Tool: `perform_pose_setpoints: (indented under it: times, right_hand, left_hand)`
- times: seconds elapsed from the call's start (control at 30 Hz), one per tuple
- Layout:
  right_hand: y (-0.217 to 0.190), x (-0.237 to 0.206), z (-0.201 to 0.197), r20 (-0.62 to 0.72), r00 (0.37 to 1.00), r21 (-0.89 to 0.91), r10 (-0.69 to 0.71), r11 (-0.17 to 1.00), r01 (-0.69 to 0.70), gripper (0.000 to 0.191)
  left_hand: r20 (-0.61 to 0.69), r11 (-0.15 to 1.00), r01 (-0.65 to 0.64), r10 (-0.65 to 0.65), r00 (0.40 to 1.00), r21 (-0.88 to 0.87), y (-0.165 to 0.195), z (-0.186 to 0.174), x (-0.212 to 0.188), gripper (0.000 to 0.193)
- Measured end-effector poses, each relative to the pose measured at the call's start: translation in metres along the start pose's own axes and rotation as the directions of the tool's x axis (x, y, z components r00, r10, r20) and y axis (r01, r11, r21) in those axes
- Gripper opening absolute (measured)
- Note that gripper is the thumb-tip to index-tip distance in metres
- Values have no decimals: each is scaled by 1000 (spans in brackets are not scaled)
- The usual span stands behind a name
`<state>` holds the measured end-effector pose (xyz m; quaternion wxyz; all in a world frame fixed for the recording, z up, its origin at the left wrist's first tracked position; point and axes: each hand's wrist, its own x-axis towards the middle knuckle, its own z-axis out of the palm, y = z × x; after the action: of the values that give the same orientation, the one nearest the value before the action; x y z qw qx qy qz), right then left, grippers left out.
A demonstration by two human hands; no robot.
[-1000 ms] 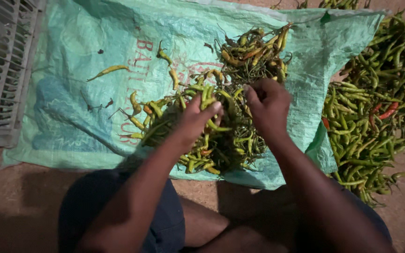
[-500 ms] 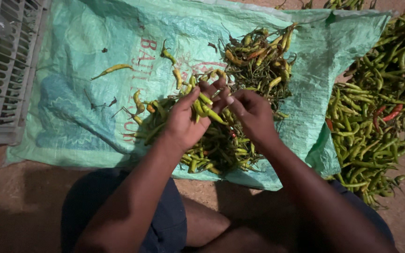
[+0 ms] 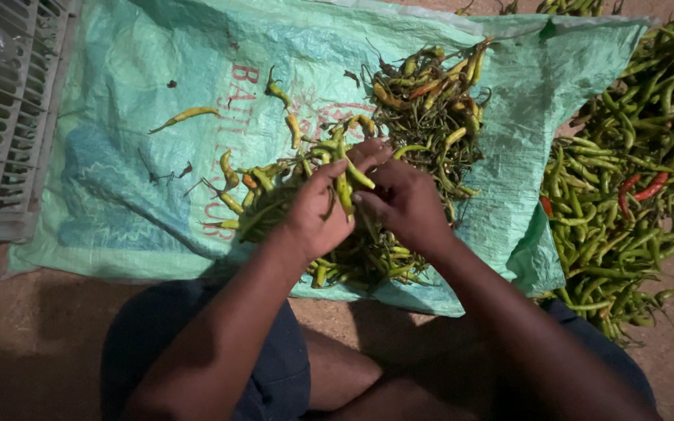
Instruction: The person sits on the floor in front of a woven sack covered with green chili peppers. They hold a handful of chilies in one hand and pluck off the stems with the other hand, placing the trimmed chilies aside and reaching back into the pile for more.
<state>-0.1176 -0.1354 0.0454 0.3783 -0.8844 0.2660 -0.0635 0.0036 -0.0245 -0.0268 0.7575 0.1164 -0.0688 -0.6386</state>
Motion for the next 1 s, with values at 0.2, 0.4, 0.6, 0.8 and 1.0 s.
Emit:
perform_pose_setpoints:
  times: [0.2,0.4,0.6,0.8,1.0]
  right_hand:
    - [21,4,-1,27,952,560,305,784,-267,11]
    - [37,11,-13,67,925,622,375,709,-332,5]
    - [34,12,-14,0,941,572,339,772,-278,5]
    - [28,0,-11,-370,847,-456,-382,869,192,11]
    - [21,8,-26,-385,917,-127,105,978,-165,29]
  left_hand:
    - [-131,999,29,-26,991,21,-4,-11,3,37]
    - [-229,995,89,-77,970,42,-2,-14,4,33]
    - [-316,944,247,-170,933,221,-1,-22,6,30]
    - [-304,948,236,-165,938,213,-19,-31,4,25]
    - [-116,983,127,-112,987,134,-5,-19,3,33]
